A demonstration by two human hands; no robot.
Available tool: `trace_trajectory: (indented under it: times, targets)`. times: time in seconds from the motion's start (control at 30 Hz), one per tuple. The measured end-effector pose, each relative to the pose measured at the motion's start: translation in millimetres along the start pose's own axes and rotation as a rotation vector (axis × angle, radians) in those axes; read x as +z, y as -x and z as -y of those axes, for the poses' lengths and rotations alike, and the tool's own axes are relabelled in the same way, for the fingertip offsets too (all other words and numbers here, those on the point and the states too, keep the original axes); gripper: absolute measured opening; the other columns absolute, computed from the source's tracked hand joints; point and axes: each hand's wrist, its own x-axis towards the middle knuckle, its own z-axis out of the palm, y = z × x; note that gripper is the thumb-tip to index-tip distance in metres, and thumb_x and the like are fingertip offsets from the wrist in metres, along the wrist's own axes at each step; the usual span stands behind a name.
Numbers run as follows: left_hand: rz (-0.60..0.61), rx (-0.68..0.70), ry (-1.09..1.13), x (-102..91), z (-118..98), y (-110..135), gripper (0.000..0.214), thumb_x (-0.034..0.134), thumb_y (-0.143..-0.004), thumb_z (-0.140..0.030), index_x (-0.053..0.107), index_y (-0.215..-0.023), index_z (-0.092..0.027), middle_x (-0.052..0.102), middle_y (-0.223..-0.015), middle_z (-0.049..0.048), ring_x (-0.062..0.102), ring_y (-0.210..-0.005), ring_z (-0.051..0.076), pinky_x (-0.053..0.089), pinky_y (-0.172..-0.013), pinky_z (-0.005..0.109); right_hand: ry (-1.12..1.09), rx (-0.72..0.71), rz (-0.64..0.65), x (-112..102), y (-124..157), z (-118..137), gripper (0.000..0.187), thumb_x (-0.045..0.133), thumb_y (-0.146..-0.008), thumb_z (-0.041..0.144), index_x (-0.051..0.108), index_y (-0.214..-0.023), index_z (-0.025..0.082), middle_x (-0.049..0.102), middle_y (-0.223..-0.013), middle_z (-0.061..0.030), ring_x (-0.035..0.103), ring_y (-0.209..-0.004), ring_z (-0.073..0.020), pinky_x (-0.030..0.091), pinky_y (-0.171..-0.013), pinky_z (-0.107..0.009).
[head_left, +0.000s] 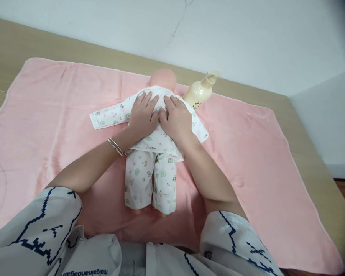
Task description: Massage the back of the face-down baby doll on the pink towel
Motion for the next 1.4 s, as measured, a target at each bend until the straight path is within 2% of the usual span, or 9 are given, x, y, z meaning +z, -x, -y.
trace_trajectory:
  times: [0.17,0.3,0.4,0.53,0.83,0.93,1.07,1.2,1.4]
  targets:
    - [-0.077,0.048,-0.067,-4.7,-7.2,2.7,0.04,0.041,-0.101,-0.038,0.064,-0.127,-0.019,0.063,-0.139,0.0131,0.054,-0.133,0.031,0.043,-0.114,0.052,-0.027,-0.06,0.049,-6.3,-7.3,-6.3,0.051,0.043,-0.095,0.033,0.053,-0.143,0.015,0.05,-0.154,-0.0151,0.043,-0.146,-0.0347,0.037,-0.12,-0.059]
    - [-0.106,0.063,-0.107,-7.3,-11.6,5.4,0.034,0.043,-0.098,-0.034,0.069,-0.113,-0.021,0.071,-0.123,0.011,0.062,-0.115,0.029,0.052,-0.097,0.047,0.003,-0.013,0.086,-23.3,-0.8,10.9,0.035,0.045,-0.09,0.024,0.07,-0.115,0.02,0.065,-0.137,-0.0139,0.059,-0.127,-0.035,0.053,-0.102,-0.052]
    - [-0.127,0.05,-0.099,-7.7,-13.4,5.8,0.031,0.045,-0.097,-0.035,0.069,-0.112,-0.022,0.071,-0.121,0.0106,0.061,-0.112,0.029,0.052,-0.095,0.047,0.011,-0.002,0.092,-30.3,1.6,17.3,0.03,0.045,-0.088,0.021,0.073,-0.101,0.022,0.071,-0.123,-0.0116,0.064,-0.117,-0.0338,0.055,-0.095,-0.05]
    - [-0.127,0.005,-0.066,-8.1,-13.4,3.8,0.035,0.046,-0.098,-0.04,0.066,-0.119,-0.021,0.065,-0.129,0.0131,0.055,-0.12,0.032,0.048,-0.103,0.051,-0.04,-0.014,0.061,-27.0,-3.6,8.5,0.037,0.048,-0.088,0.025,0.069,-0.117,0.021,0.071,-0.124,-0.0121,0.062,-0.119,-0.034,0.051,-0.102,-0.052]
    - [-0.06,0.057,-0.047,4.1,2.6,-2.3,0.045,0.04,-0.101,-0.045,0.055,-0.137,-0.022,0.054,-0.149,0.0132,0.045,-0.143,0.031,0.034,-0.121,0.054,-0.116,-0.174,0.095,-4.6,-13.8,-19.2,0.053,0.043,-0.091,0.03,0.048,-0.143,0.018,0.051,-0.153,-0.0136,0.04,-0.146,-0.032,0.029,-0.124,-0.06]
    - [-0.077,0.068,-0.056,4.4,2.2,-1.4,0.044,0.041,-0.101,-0.045,0.056,-0.136,-0.022,0.055,-0.148,0.0125,0.046,-0.143,0.031,0.035,-0.121,0.055,-0.065,-0.162,0.071,-5.3,-10.2,-13.5,0.05,0.042,-0.092,0.027,0.052,-0.14,0.018,0.053,-0.151,-0.0136,0.044,-0.144,-0.0325,0.034,-0.121,-0.06]
    - [-0.108,0.088,-0.083,-4.0,-4.8,2.1,0.035,0.038,-0.102,-0.038,0.066,-0.116,-0.021,0.067,-0.125,0.0126,0.059,-0.12,0.029,0.048,-0.106,0.051,0.021,-0.06,0.005,-12.1,-0.2,5.7,0.036,0.044,-0.092,0.024,0.067,-0.119,0.02,0.066,-0.136,-0.0136,0.057,-0.13,-0.0354,0.05,-0.107,-0.057]
    - [-0.123,0.079,-0.083,-9.5,-9.7,3.5,0.031,0.039,-0.101,-0.035,0.067,-0.106,-0.022,0.068,-0.109,0.0114,0.06,-0.105,0.027,0.052,-0.096,0.048,0.042,0.029,-0.012,-13.0,4.2,14.8,0.036,0.044,-0.093,0.025,0.07,-0.116,0.018,0.068,-0.13,-0.0157,0.06,-0.126,-0.0367,0.05,-0.107,-0.057]
    - [-0.072,0.036,-0.046,-0.3,-2.7,0.2,0.041,0.041,-0.101,-0.04,0.057,-0.132,-0.02,0.056,-0.143,0.0144,0.047,-0.136,0.032,0.036,-0.118,0.054,-0.06,-0.054,0.045,-4.1,-8.2,-8.0,0.052,0.046,-0.092,0.028,0.054,-0.142,0.017,0.052,-0.153,-0.0124,0.043,-0.146,-0.0326,0.035,-0.122,-0.059]
